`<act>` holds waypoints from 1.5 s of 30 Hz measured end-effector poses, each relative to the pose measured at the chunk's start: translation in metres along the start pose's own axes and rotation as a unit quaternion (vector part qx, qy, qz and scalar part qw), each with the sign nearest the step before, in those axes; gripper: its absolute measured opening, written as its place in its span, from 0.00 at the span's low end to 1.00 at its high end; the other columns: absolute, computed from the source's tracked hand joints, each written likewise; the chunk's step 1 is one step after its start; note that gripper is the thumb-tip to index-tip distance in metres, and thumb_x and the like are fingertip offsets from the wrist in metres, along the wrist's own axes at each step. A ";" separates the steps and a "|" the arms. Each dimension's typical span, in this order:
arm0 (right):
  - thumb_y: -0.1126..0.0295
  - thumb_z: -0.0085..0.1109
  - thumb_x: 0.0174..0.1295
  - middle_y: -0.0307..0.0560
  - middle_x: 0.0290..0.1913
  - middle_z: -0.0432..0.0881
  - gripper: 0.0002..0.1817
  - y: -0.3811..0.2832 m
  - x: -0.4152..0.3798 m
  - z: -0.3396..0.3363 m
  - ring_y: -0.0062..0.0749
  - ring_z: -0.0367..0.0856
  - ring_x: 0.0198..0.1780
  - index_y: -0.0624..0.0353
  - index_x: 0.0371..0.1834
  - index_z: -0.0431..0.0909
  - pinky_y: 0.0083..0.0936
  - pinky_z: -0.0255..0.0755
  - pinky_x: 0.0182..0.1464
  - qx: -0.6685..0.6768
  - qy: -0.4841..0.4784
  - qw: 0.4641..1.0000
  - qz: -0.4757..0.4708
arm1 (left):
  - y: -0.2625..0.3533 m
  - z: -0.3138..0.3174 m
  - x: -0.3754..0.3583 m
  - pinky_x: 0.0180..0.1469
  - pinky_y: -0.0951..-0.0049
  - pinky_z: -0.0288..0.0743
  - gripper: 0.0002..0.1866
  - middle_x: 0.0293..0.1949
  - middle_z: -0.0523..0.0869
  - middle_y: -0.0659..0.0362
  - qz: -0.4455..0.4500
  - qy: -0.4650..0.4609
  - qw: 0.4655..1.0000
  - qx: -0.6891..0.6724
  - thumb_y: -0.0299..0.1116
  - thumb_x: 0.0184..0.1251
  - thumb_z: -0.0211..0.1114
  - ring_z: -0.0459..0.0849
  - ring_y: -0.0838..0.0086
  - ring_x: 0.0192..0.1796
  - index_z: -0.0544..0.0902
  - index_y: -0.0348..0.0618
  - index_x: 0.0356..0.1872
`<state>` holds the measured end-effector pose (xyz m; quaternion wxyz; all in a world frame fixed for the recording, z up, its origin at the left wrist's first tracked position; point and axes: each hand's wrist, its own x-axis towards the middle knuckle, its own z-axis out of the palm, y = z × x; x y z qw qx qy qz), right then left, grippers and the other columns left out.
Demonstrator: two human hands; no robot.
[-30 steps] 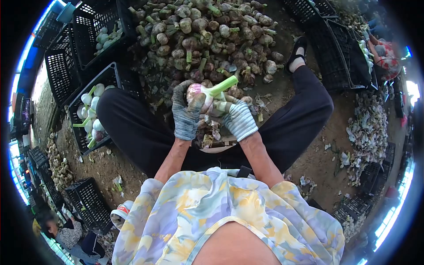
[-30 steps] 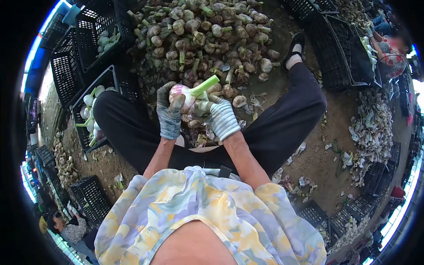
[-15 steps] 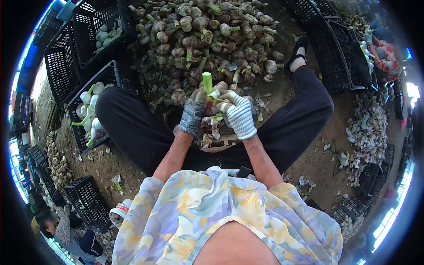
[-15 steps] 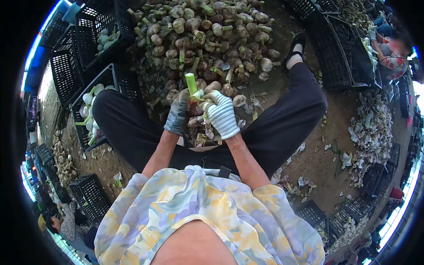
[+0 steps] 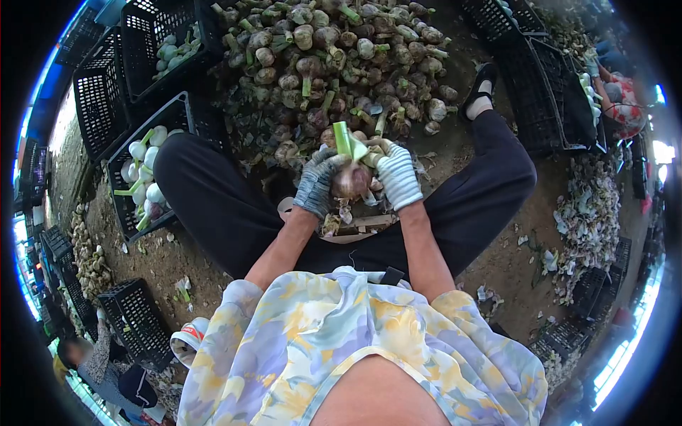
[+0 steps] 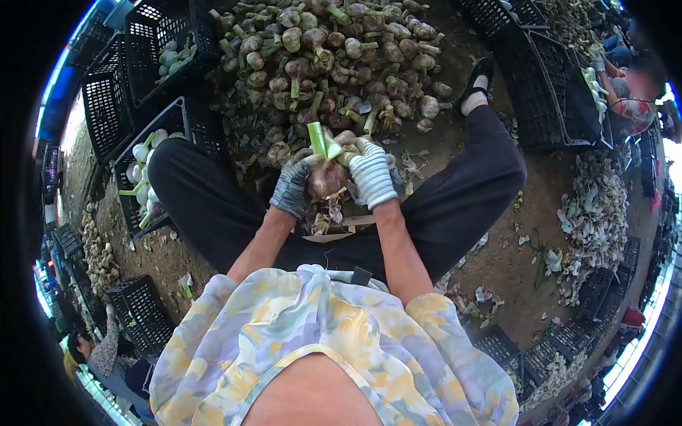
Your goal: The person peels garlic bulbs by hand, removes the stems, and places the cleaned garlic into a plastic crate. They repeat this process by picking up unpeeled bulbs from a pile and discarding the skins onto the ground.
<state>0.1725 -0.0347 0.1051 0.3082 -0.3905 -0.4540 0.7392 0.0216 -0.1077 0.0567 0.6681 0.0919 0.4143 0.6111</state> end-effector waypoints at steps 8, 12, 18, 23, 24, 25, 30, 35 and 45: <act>0.73 0.66 0.44 0.51 0.44 0.80 0.31 0.023 -0.022 0.047 0.29 0.77 0.43 0.67 0.55 0.68 0.25 0.70 0.47 -0.364 0.184 0.907 -0.108 | 0.017 0.017 -0.011 0.34 0.79 0.72 0.09 0.25 0.79 0.63 0.271 0.192 0.797 0.504 0.26 0.49 0.69 0.77 0.79 0.30 0.81 0.37 0.32; 0.81 0.60 0.47 0.44 0.28 0.82 0.14 0.014 -0.010 0.017 0.22 0.77 0.27 0.68 0.40 0.79 0.18 0.73 0.29 -0.116 0.062 0.990 0.057 | 0.029 0.017 -0.026 0.39 0.77 0.75 0.10 0.27 0.80 0.60 0.367 0.079 0.764 0.525 0.26 0.50 0.68 0.80 0.76 0.33 0.82 0.36 0.35; 0.78 0.56 0.50 0.41 0.30 0.81 0.13 -0.010 -0.008 0.015 0.21 0.77 0.27 0.63 0.41 0.80 0.17 0.73 0.31 -0.017 0.060 0.990 0.126 | 0.046 0.015 -0.023 0.36 0.76 0.75 0.10 0.32 0.83 0.58 0.004 -0.015 1.000 -0.003 0.31 0.55 0.64 0.80 0.77 0.33 0.81 0.36 0.36; 0.78 0.56 0.50 0.41 0.27 0.80 0.11 -0.006 -0.018 0.016 0.17 0.75 0.28 0.66 0.38 0.79 0.15 0.70 0.31 -0.154 0.027 0.988 -0.004 | 0.022 0.000 -0.005 0.32 0.78 0.73 0.16 0.31 0.82 0.59 -0.006 0.148 0.960 0.240 0.39 0.61 0.62 0.78 0.78 0.31 0.80 0.36 0.41; 0.80 0.54 0.50 0.42 0.28 0.80 0.12 0.000 -0.019 0.019 0.18 0.75 0.29 0.67 0.38 0.78 0.17 0.71 0.31 -0.220 0.016 0.975 0.004 | 0.013 -0.005 -0.003 0.32 0.78 0.73 0.16 0.31 0.82 0.59 -0.008 0.149 0.960 0.238 0.39 0.61 0.62 0.78 0.78 0.31 0.80 0.36 0.41; 0.81 0.54 0.50 0.42 0.29 0.81 0.12 0.006 -0.020 0.027 0.19 0.75 0.29 0.67 0.39 0.78 0.18 0.71 0.32 -0.230 0.032 0.971 -0.059 | 0.010 0.000 -0.006 0.32 0.78 0.73 0.16 0.32 0.82 0.59 0.009 0.172 0.967 0.188 0.39 0.60 0.63 0.78 0.78 0.31 0.80 0.36 0.41; 0.81 0.51 0.48 0.47 0.27 0.81 0.08 0.020 0.003 0.016 0.26 0.77 0.27 0.66 0.33 0.77 0.25 0.72 0.30 0.011 0.162 0.984 0.076 | 0.013 0.000 -0.012 0.33 0.75 0.76 0.14 0.32 0.81 0.57 0.038 0.164 0.986 -0.020 0.39 0.60 0.63 0.80 0.74 0.31 0.79 0.37 0.39; 0.70 0.56 0.44 0.64 0.23 0.78 0.10 0.107 0.054 -0.019 0.52 0.78 0.27 0.68 0.22 0.78 0.38 0.71 0.32 -0.422 0.208 0.882 0.014 | 0.022 0.004 -0.016 0.43 0.64 0.78 0.23 0.37 0.81 0.52 -0.061 0.030 0.976 -0.209 0.46 0.57 0.64 0.82 0.64 0.39 0.75 0.36 0.43; 0.79 0.61 0.46 0.47 0.41 0.78 0.23 -0.008 -0.011 0.027 0.30 0.75 0.45 0.65 0.49 0.71 0.25 0.72 0.43 -0.056 0.008 0.998 0.024 | 0.047 -0.008 -0.011 0.42 0.76 0.74 0.14 0.36 0.81 0.56 0.208 0.054 0.952 0.216 0.37 0.59 0.63 0.79 0.74 0.34 0.80 0.36 0.41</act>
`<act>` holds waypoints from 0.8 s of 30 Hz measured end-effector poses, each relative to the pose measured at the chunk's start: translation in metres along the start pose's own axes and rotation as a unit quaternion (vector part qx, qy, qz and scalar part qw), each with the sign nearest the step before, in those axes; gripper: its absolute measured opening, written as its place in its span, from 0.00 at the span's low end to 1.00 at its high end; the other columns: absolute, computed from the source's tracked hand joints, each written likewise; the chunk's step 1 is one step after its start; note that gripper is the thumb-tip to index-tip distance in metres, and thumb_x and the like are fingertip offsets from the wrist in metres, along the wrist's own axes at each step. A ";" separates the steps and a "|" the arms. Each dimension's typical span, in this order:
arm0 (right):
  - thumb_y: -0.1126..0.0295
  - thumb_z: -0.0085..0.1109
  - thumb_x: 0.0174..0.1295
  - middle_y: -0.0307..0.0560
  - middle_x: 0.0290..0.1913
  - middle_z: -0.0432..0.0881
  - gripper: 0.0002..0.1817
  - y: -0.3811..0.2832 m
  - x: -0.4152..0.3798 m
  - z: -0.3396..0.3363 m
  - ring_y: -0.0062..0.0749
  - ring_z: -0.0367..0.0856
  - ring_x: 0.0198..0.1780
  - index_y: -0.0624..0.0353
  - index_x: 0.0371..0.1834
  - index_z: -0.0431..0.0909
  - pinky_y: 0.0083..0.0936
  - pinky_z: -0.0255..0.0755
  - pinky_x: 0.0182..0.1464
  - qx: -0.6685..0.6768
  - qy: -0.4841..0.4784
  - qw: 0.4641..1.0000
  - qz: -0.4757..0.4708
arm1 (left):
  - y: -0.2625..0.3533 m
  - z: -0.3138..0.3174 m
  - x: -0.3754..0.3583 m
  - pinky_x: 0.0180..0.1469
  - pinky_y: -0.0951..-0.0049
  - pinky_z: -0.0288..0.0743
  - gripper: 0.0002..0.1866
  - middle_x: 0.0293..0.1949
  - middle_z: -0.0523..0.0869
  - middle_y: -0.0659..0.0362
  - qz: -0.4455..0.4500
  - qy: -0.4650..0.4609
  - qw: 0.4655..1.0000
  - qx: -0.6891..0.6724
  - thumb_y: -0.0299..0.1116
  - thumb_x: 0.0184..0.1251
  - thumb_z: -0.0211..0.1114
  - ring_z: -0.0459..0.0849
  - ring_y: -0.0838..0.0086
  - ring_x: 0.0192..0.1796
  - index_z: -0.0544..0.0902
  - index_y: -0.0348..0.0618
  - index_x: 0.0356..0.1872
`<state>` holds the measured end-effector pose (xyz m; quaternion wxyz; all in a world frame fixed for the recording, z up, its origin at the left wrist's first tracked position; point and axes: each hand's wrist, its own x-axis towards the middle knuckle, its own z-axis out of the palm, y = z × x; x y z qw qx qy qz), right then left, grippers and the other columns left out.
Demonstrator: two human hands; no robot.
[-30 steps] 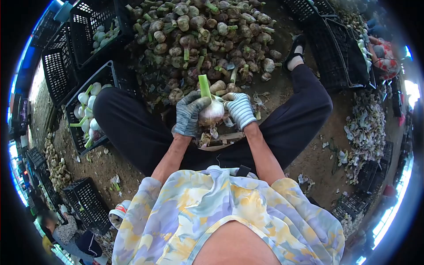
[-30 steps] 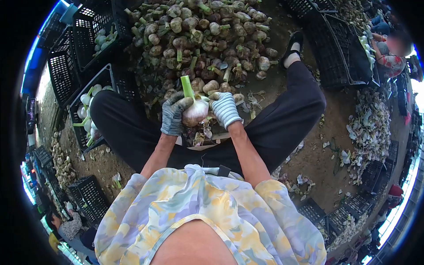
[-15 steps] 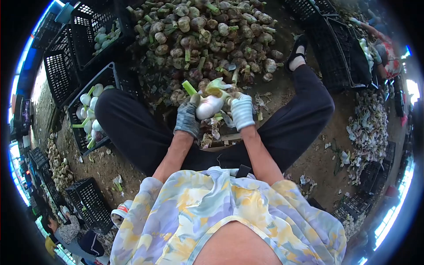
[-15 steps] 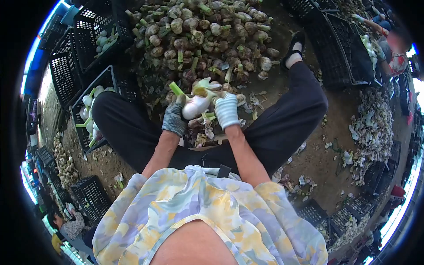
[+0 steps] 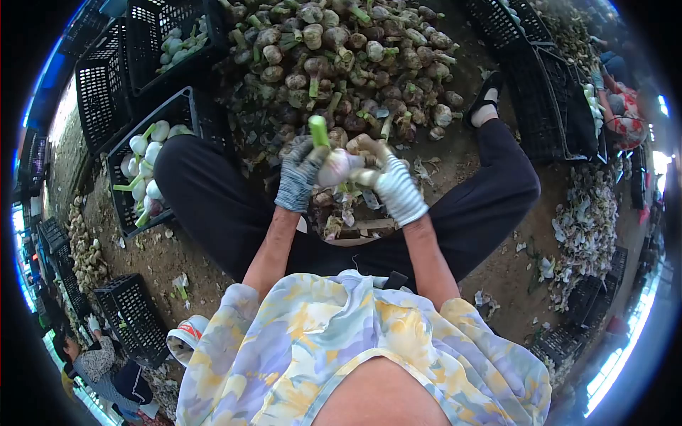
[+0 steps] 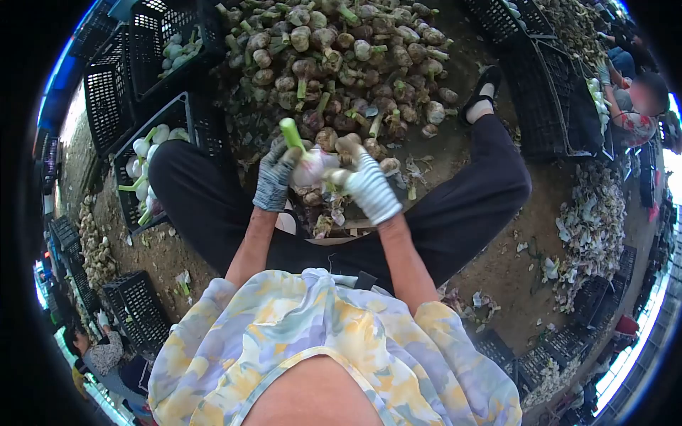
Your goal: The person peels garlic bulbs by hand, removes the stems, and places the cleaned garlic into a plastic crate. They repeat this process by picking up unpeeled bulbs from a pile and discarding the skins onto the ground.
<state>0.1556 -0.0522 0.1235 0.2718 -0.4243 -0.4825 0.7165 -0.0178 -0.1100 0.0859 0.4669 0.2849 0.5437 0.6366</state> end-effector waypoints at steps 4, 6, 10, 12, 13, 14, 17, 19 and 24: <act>0.81 0.59 0.44 0.47 0.35 0.79 0.18 0.000 -0.004 0.000 0.24 0.77 0.35 0.66 0.42 0.75 0.21 0.73 0.38 -0.032 0.025 0.999 -0.014 | 0.032 0.016 -0.005 0.39 0.77 0.74 0.13 0.33 0.82 0.60 0.051 -0.086 0.971 0.216 0.33 0.54 0.66 0.79 0.76 0.34 0.81 0.38 0.38; 0.83 0.57 0.42 0.46 0.28 0.81 0.14 0.008 0.000 -0.019 0.26 0.78 0.26 0.67 0.36 0.78 0.23 0.75 0.30 0.164 -0.005 0.983 0.077 | 0.036 0.009 -0.006 0.40 0.76 0.75 0.14 0.34 0.83 0.59 -0.147 -0.118 0.975 0.114 0.33 0.54 0.66 0.80 0.76 0.36 0.80 0.36 0.39; 0.82 0.51 0.46 0.46 0.26 0.82 0.13 0.064 0.015 -0.013 0.27 0.79 0.28 0.66 0.35 0.80 0.24 0.73 0.32 -0.173 -0.029 0.984 -0.013 | 0.010 0.019 -0.008 0.49 0.57 0.75 0.20 0.46 0.80 0.51 -0.264 -0.077 0.845 -0.458 0.43 0.62 0.58 0.82 0.60 0.43 0.75 0.37 0.49; 0.81 0.50 0.45 0.46 0.27 0.83 0.15 0.069 0.011 -0.010 0.26 0.78 0.31 0.64 0.37 0.80 0.25 0.71 0.37 -0.248 -0.084 0.965 -0.002 | -0.016 0.005 0.011 0.38 0.64 0.79 0.22 0.49 0.79 0.54 -0.294 0.038 0.847 -0.440 0.45 0.64 0.53 0.81 0.63 0.44 0.73 0.40 0.52; 0.82 0.50 0.44 0.46 0.28 0.83 0.15 0.022 -0.002 -0.004 0.25 0.78 0.31 0.65 0.36 0.80 0.24 0.71 0.37 -0.277 -0.136 0.951 -0.007 | -0.026 -0.007 0.018 0.31 0.68 0.80 0.22 0.48 0.79 0.54 -0.311 -0.004 0.833 -0.457 0.46 0.65 0.52 0.81 0.65 0.44 0.73 0.41 0.52; 0.83 0.48 0.43 0.46 0.27 0.82 0.14 0.014 -0.004 -0.007 0.23 0.78 0.30 0.66 0.32 0.81 0.22 0.72 0.37 -0.155 -0.194 0.967 -0.051 | -0.034 -0.002 0.024 0.15 0.78 0.71 0.22 0.45 0.81 0.55 -0.321 0.092 0.865 -0.375 0.49 0.65 0.50 0.82 0.70 0.33 0.74 0.44 0.51; 0.79 0.50 0.51 0.49 0.32 0.82 0.14 0.002 0.009 -0.025 0.23 0.78 0.32 0.67 0.42 0.77 0.23 0.76 0.37 0.327 -0.140 0.934 -0.041 | -0.035 -0.005 0.017 0.09 0.83 0.62 0.20 0.40 0.83 0.57 -0.332 0.060 0.852 -0.401 0.49 0.64 0.51 0.79 0.75 0.22 0.76 0.45 0.47; 0.75 0.53 0.55 0.51 0.35 0.81 0.14 -0.026 0.019 -0.030 0.27 0.80 0.33 0.67 0.45 0.75 0.22 0.77 0.36 0.439 -0.163 0.881 -0.069 | -0.033 -0.002 0.010 0.09 0.83 0.58 0.13 0.29 0.82 0.63 -0.331 0.163 0.845 -0.386 0.46 0.57 0.64 0.76 0.77 0.21 0.80 0.49 0.36; 0.61 0.65 0.49 0.52 0.44 0.80 0.28 -0.002 0.022 -0.026 0.34 0.78 0.45 0.68 0.51 0.73 0.27 0.73 0.45 -0.211 0.001 0.977 0.038 | -0.045 -0.010 0.015 0.09 0.84 0.57 0.11 0.23 0.79 0.65 -0.337 0.213 0.805 -0.439 0.45 0.57 0.64 0.71 0.79 0.17 0.78 0.50 0.29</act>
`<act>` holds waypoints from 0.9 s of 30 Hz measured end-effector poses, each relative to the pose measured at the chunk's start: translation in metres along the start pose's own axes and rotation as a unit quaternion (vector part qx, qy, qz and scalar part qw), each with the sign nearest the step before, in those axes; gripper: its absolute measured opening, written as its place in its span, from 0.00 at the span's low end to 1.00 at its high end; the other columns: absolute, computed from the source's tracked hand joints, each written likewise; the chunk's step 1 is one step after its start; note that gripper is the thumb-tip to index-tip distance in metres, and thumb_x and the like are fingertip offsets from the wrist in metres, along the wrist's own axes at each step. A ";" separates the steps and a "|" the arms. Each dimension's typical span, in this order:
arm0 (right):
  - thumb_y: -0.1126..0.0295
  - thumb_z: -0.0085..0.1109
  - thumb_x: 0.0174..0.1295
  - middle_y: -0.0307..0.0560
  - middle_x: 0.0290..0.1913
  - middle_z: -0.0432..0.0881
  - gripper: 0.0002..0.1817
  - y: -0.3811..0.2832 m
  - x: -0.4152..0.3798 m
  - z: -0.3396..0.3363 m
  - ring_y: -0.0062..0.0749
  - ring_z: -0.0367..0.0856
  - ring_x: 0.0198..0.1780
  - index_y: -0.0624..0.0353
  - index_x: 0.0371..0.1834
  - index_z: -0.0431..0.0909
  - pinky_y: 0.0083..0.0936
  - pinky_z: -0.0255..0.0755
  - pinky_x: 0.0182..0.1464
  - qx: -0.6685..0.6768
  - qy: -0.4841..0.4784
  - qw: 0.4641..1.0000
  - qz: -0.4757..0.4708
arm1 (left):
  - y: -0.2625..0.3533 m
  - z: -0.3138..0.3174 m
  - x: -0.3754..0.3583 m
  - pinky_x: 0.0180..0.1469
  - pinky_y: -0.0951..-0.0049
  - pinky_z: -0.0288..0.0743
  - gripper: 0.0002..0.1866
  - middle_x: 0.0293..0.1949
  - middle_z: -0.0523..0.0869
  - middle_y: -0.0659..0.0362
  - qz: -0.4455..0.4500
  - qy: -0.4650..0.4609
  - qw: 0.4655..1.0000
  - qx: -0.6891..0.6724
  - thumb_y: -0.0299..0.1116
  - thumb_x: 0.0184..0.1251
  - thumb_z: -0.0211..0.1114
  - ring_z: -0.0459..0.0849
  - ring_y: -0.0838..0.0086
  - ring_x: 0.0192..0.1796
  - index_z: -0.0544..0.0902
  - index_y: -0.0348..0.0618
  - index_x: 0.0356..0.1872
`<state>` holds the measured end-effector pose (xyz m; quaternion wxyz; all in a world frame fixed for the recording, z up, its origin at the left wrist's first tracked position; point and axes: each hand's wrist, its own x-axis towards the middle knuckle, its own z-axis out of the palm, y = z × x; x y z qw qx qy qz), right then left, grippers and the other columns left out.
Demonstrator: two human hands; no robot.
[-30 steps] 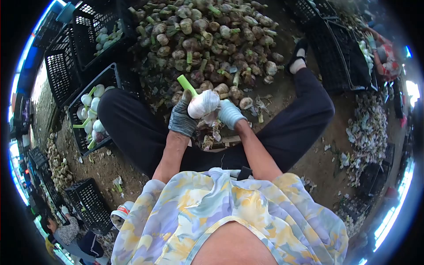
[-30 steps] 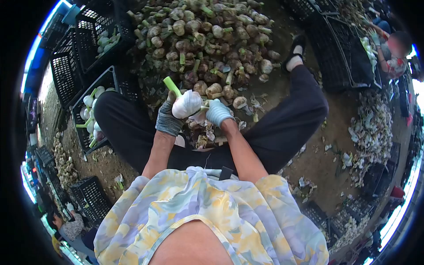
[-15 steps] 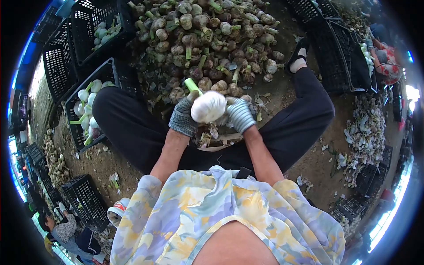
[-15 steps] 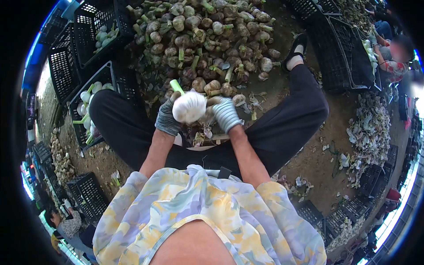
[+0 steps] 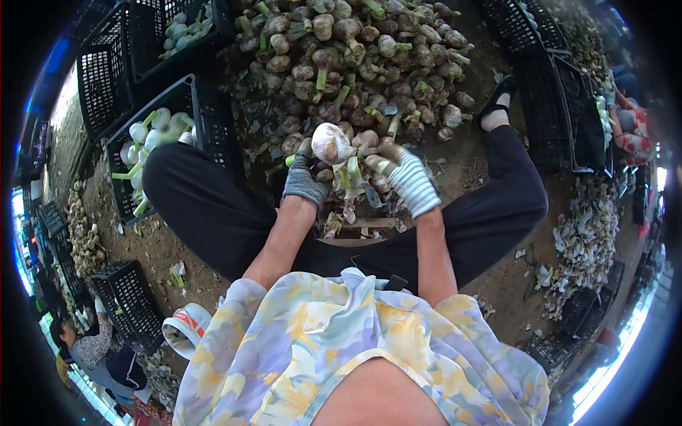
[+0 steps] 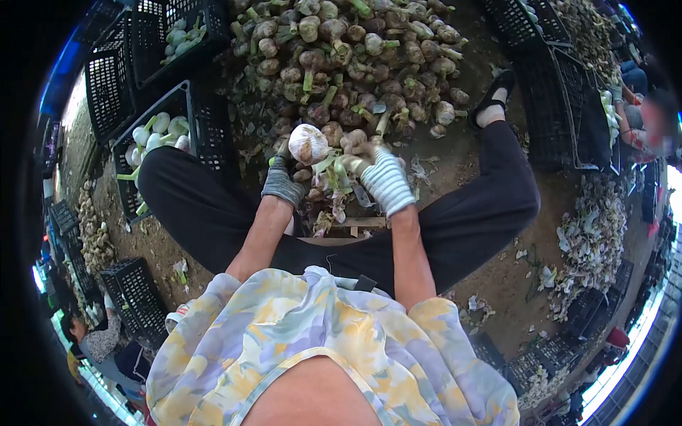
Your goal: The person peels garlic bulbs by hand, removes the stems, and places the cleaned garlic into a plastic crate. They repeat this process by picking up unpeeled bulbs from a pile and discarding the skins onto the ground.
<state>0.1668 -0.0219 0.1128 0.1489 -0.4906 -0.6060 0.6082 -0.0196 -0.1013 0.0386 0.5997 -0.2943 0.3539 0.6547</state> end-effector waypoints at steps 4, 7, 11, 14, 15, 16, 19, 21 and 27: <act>0.72 0.67 0.42 0.55 0.42 0.78 0.26 0.015 -0.008 0.039 0.45 0.76 0.46 0.67 0.47 0.72 0.31 0.70 0.50 -0.246 0.145 0.938 -0.195 | -0.011 0.006 -0.009 0.11 0.84 0.57 0.09 0.21 0.78 0.65 0.012 0.052 0.998 0.020 0.44 0.56 0.65 0.71 0.79 0.16 0.78 0.52 0.28; 0.76 0.64 0.40 0.58 0.37 0.77 0.20 0.001 -0.006 0.053 0.50 0.75 0.41 0.66 0.40 0.74 0.37 0.70 0.44 -0.268 0.163 0.905 -0.287 | -0.020 0.011 -0.022 0.12 0.83 0.58 0.09 0.21 0.78 0.66 0.033 0.110 0.993 0.036 0.44 0.56 0.65 0.71 0.79 0.16 0.78 0.53 0.28; 0.75 0.58 0.46 0.58 0.30 0.78 0.07 0.015 0.001 0.059 0.48 0.77 0.32 0.63 0.29 0.76 0.35 0.72 0.37 -0.146 0.109 0.964 -0.192 | -0.017 0.007 -0.028 0.11 0.83 0.59 0.11 0.18 0.75 0.67 0.008 0.116 0.987 0.109 0.46 0.56 0.65 0.70 0.79 0.15 0.78 0.53 0.26; 0.75 0.58 0.48 0.58 0.26 0.79 0.06 0.033 0.042 0.039 0.50 0.77 0.29 0.66 0.29 0.75 0.33 0.71 0.36 -0.073 0.251 0.964 -0.041 | -0.023 0.008 -0.030 0.09 0.81 0.57 0.15 0.17 0.74 0.65 0.042 0.152 0.963 0.219 0.49 0.54 0.64 0.69 0.79 0.13 0.78 0.48 0.26; 0.70 0.57 0.49 0.59 0.29 0.81 0.09 0.061 0.061 0.024 0.51 0.79 0.32 0.66 0.31 0.77 0.34 0.71 0.36 -0.208 0.287 0.934 -0.039 | -0.023 0.007 -0.029 0.09 0.81 0.57 0.15 0.17 0.74 0.65 0.039 0.150 0.963 0.222 0.49 0.54 0.64 0.69 0.79 0.13 0.78 0.48 0.26; 0.64 0.57 0.49 0.63 0.35 0.80 0.16 0.061 0.068 0.011 0.56 0.78 0.39 0.66 0.36 0.78 0.38 0.71 0.42 -0.333 0.184 0.923 0.052 | -0.022 0.004 -0.027 0.10 0.82 0.58 0.14 0.17 0.75 0.65 0.033 0.129 0.973 0.188 0.48 0.54 0.64 0.70 0.80 0.14 0.79 0.49 0.26; 0.65 0.52 0.51 0.58 0.45 0.78 0.17 0.038 0.068 -0.002 0.51 0.75 0.50 0.58 0.43 0.78 0.36 0.70 0.52 -0.502 -0.038 0.845 0.178 | -0.005 -0.011 -0.014 0.13 0.83 0.60 0.13 0.20 0.77 0.66 0.026 0.103 0.988 0.109 0.48 0.54 0.64 0.73 0.82 0.18 0.80 0.50 0.29; 0.68 0.50 0.51 0.57 0.45 0.78 0.16 0.033 0.061 -0.015 0.49 0.77 0.48 0.56 0.43 0.79 0.37 0.71 0.50 -0.501 0.061 0.852 0.142 | 0.011 0.001 -0.033 0.13 0.83 0.59 0.11 0.21 0.77 0.67 0.075 0.085 0.989 0.095 0.45 0.54 0.65 0.72 0.82 0.18 0.80 0.50 0.31; 0.61 0.55 0.49 0.53 0.40 0.81 0.17 0.060 0.094 -0.054 0.48 0.79 0.42 0.56 0.39 0.80 0.37 0.72 0.46 -0.406 0.079 0.906 0.086 | 0.133 0.015 -0.111 0.36 0.71 0.77 0.16 0.36 0.81 0.59 0.615 0.138 0.725 0.276 0.34 0.52 0.69 0.80 0.74 0.35 0.80 0.42 0.42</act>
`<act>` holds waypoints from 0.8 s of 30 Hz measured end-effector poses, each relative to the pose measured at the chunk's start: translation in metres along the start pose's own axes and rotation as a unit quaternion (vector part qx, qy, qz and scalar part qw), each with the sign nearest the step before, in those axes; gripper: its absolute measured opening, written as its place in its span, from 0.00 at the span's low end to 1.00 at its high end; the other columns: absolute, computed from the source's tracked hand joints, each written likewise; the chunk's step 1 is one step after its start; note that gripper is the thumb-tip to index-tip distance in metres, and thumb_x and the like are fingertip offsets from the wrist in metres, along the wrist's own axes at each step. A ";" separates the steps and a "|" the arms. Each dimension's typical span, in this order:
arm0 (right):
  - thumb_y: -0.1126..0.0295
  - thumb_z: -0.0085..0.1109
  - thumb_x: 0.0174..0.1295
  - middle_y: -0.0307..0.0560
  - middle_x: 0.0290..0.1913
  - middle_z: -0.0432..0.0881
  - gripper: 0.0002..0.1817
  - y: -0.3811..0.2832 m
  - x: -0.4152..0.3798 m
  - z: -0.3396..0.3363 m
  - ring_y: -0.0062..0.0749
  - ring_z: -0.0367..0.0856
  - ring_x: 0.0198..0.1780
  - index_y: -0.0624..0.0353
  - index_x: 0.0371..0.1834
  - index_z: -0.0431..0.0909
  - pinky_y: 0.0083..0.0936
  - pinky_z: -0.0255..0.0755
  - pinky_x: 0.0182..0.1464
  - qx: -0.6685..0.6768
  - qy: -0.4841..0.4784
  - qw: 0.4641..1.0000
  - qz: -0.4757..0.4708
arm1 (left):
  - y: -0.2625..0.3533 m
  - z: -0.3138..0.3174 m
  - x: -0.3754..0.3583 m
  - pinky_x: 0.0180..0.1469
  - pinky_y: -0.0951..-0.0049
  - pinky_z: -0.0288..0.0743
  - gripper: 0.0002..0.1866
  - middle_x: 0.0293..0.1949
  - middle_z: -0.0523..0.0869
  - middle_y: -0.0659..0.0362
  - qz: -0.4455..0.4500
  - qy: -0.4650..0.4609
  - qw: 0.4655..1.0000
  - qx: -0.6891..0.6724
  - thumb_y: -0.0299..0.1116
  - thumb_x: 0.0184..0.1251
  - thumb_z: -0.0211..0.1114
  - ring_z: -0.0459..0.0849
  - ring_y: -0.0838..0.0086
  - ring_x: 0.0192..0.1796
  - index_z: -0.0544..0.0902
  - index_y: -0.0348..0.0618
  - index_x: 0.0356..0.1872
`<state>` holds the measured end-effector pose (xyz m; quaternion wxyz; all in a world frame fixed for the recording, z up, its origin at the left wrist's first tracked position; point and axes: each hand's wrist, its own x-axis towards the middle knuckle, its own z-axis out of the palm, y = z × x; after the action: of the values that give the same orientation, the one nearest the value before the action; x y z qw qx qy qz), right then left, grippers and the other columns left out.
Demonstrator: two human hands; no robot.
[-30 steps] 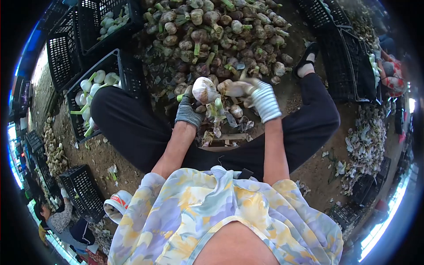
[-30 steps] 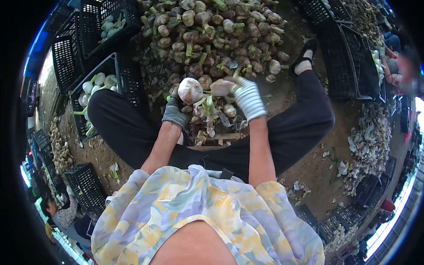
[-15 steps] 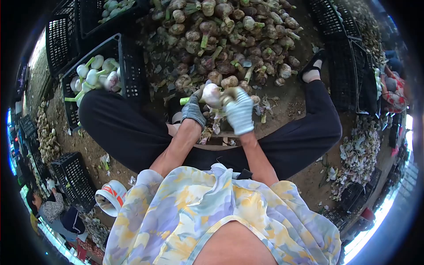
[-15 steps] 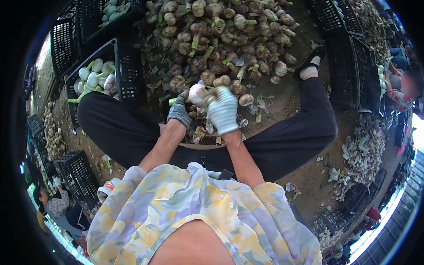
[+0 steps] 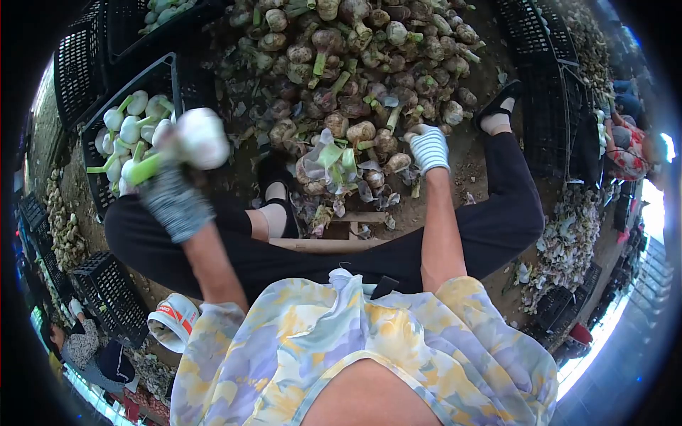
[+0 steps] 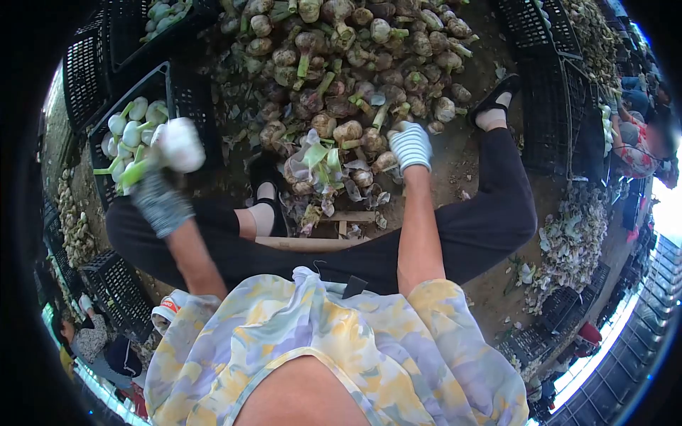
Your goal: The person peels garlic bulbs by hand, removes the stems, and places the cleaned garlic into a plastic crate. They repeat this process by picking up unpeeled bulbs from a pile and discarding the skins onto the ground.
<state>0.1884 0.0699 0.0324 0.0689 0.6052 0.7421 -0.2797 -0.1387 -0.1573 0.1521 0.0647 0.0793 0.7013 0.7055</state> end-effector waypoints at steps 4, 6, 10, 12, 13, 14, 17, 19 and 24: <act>0.64 0.51 0.50 0.57 0.50 0.75 0.22 -0.044 0.013 0.047 0.50 0.74 0.51 0.53 0.51 0.74 0.37 0.68 0.53 -0.022 0.032 0.988 -0.147 | 0.057 -0.020 0.045 0.33 0.76 0.78 0.18 0.34 0.83 0.54 0.087 0.157 0.936 0.302 0.32 0.48 0.72 0.81 0.74 0.32 0.79 0.35 0.39; 0.63 0.50 0.51 0.58 0.54 0.72 0.23 -0.051 0.031 0.081 0.50 0.72 0.54 0.52 0.52 0.73 0.41 0.66 0.56 -0.077 -0.053 0.989 -0.112 | 0.045 -0.032 0.050 0.34 0.75 0.79 0.19 0.36 0.82 0.52 0.259 0.087 0.914 0.300 0.30 0.46 0.74 0.81 0.74 0.33 0.78 0.34 0.39; 0.55 0.53 0.48 0.59 0.51 0.75 0.24 -0.086 0.035 0.083 0.51 0.73 0.52 0.52 0.49 0.75 0.41 0.66 0.56 -0.189 -0.118 0.972 -0.073 | 0.002 0.033 -0.036 0.44 0.70 0.70 0.11 0.33 0.81 0.60 0.115 -0.224 0.931 0.263 0.36 0.59 0.60 0.78 0.74 0.34 0.80 0.40 0.37; 0.55 0.55 0.48 0.59 0.49 0.76 0.24 -0.080 0.039 0.084 0.52 0.74 0.51 0.53 0.47 0.76 0.40 0.66 0.55 -0.163 -0.117 0.978 -0.063 | -0.074 0.049 -0.079 0.34 0.72 0.71 0.12 0.23 0.79 0.60 -0.414 -0.219 0.877 -0.102 0.39 0.49 0.67 0.76 0.72 0.29 0.79 0.42 0.28; 0.56 0.56 0.48 0.59 0.49 0.76 0.23 -0.077 0.032 0.077 0.52 0.73 0.51 0.54 0.47 0.76 0.39 0.66 0.55 -0.111 -0.093 0.987 -0.073 | -0.076 0.057 -0.094 0.29 0.68 0.73 0.16 0.21 0.77 0.61 -0.553 -0.209 0.797 -0.120 0.46 0.49 0.68 0.77 0.72 0.28 0.78 0.44 0.27; 0.58 0.58 0.48 0.59 0.49 0.76 0.22 -0.075 0.020 0.066 0.52 0.73 0.51 0.55 0.46 0.76 0.39 0.66 0.55 -0.062 -0.069 0.992 -0.081 | -0.089 0.062 -0.103 0.26 0.65 0.75 0.17 0.29 0.79 0.58 -0.605 -0.196 0.768 -0.073 0.46 0.57 0.62 0.76 0.69 0.24 0.77 0.41 0.37; 0.76 0.64 0.37 0.58 0.43 0.78 0.25 -0.092 -0.031 0.029 0.48 0.77 0.45 0.63 0.45 0.76 0.35 0.71 0.49 0.048 0.119 0.965 -0.231 | -0.102 0.075 -0.106 0.37 0.54 0.74 0.28 0.33 0.78 0.53 -0.672 -0.173 0.718 -0.056 0.61 0.56 0.56 0.77 0.62 0.34 0.75 0.44 0.41; 0.78 0.58 0.39 0.61 0.48 0.74 0.23 -0.112 -0.063 0.013 0.53 0.72 0.51 0.63 0.45 0.74 0.37 0.66 0.55 0.064 0.170 0.908 -0.378 | -0.079 0.086 -0.102 0.51 0.48 0.68 0.38 0.42 0.77 0.48 -0.691 -0.277 0.647 -0.163 0.69 0.52 0.52 0.74 0.57 0.48 0.74 0.44 0.48; 0.83 0.53 0.47 0.51 0.46 0.76 0.21 -0.111 -0.129 -0.020 0.37 0.77 0.44 0.65 0.49 0.72 0.28 0.74 0.46 0.594 -0.074 0.777 -0.197 | -0.082 0.087 -0.104 0.52 0.55 0.71 0.30 0.47 0.78 0.53 -0.609 -0.310 0.610 -0.401 0.57 0.53 0.62 0.78 0.60 0.47 0.74 0.44 0.49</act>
<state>0.1224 -0.0428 0.1430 -0.3064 0.3441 0.5242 -0.7162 -0.0206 -0.0923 0.0680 0.7183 -0.1862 0.1736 0.6475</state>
